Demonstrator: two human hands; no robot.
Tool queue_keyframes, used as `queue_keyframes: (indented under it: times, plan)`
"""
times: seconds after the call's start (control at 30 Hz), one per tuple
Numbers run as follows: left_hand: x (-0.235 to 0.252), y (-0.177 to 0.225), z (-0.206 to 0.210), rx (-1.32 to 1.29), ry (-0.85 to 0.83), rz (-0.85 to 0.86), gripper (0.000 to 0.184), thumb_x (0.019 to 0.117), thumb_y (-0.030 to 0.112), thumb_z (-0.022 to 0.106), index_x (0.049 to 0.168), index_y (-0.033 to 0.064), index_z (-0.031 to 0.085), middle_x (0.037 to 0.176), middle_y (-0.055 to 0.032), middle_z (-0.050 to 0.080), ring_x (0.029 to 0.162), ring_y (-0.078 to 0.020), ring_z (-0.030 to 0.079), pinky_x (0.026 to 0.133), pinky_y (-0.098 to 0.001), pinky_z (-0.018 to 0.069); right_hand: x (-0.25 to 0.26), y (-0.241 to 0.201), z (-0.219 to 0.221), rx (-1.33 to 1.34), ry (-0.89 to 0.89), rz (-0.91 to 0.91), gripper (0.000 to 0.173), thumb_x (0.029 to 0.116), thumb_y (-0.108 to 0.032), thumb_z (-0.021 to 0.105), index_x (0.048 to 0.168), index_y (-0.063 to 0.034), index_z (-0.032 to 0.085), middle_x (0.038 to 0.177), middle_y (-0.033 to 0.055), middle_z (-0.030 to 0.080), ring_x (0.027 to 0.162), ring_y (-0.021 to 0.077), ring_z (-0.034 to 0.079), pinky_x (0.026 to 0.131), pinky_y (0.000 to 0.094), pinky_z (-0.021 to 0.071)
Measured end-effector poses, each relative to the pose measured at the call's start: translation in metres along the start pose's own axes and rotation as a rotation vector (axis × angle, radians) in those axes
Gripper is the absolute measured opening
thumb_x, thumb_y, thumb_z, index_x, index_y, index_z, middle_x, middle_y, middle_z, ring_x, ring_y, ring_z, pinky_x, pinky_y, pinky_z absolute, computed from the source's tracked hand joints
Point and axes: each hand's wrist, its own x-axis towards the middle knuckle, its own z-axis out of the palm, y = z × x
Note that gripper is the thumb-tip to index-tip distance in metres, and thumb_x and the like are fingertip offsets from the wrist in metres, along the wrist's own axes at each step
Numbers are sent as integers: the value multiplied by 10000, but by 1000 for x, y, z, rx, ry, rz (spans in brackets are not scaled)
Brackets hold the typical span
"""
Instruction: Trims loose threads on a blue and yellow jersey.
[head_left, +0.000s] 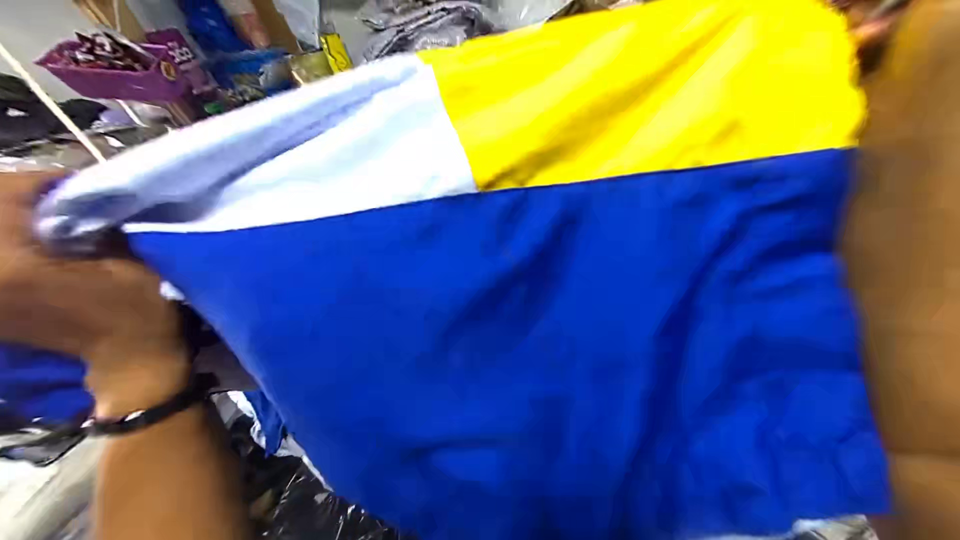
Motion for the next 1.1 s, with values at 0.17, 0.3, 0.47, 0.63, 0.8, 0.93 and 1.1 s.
queue_keyframes:
  times: [0.17,0.3,0.47,0.63,0.8,0.93,1.1]
  plan:
    - [-24,30,69,10,-291,160,418,901,102,674,1281,-61,608,1338,-407,527,1253,-674,435,995,-831,265,-64,47,55,-368,-29,642,247,1083,-228,463,1228,-49,551,875,-34,697,517,-10,452,490,202,383]
    - [-65,6,111,-109,-701,27,625,899,194,778,1429,-31,536,1449,-410,435,1347,-687,315,977,-899,165,-130,90,20,-542,-307,638,323,1064,-162,502,1270,70,593,1125,214,700,965,258,704,890,467,554]
    - [-82,57,62,-263,-561,106,654,938,285,621,1503,5,445,1553,-319,364,1423,-594,276,1061,-797,218,-219,49,-23,-616,-541,524,162,990,-101,636,1105,9,666,902,156,676,740,257,647,677,492,551]
    - [-170,216,11,-848,-626,285,247,1007,217,613,1117,31,734,1163,-109,705,1149,-196,636,1004,-414,503,-284,16,-40,-516,-380,682,321,890,-212,685,1180,-105,596,834,-29,617,674,38,593,605,233,526]
    - [-271,299,38,-837,-853,277,233,958,302,684,1087,135,784,1088,-33,736,997,-193,694,861,-408,567,-328,6,-42,-510,-273,689,314,921,-251,659,1181,-84,603,872,-32,651,707,12,601,630,201,517]
    - [-301,314,42,-627,-755,181,282,867,422,758,940,150,776,1000,-32,732,881,-212,707,673,-404,570,-347,5,-47,-523,-320,683,314,935,-282,664,1166,-72,634,922,6,677,756,49,627,644,233,533]
    - [-310,303,44,-659,-732,303,188,907,230,712,939,62,792,1074,-138,738,1008,-296,715,848,-469,586,-353,2,-31,-542,-343,638,317,937,-236,709,1178,-30,695,1071,100,729,931,171,711,818,386,602]
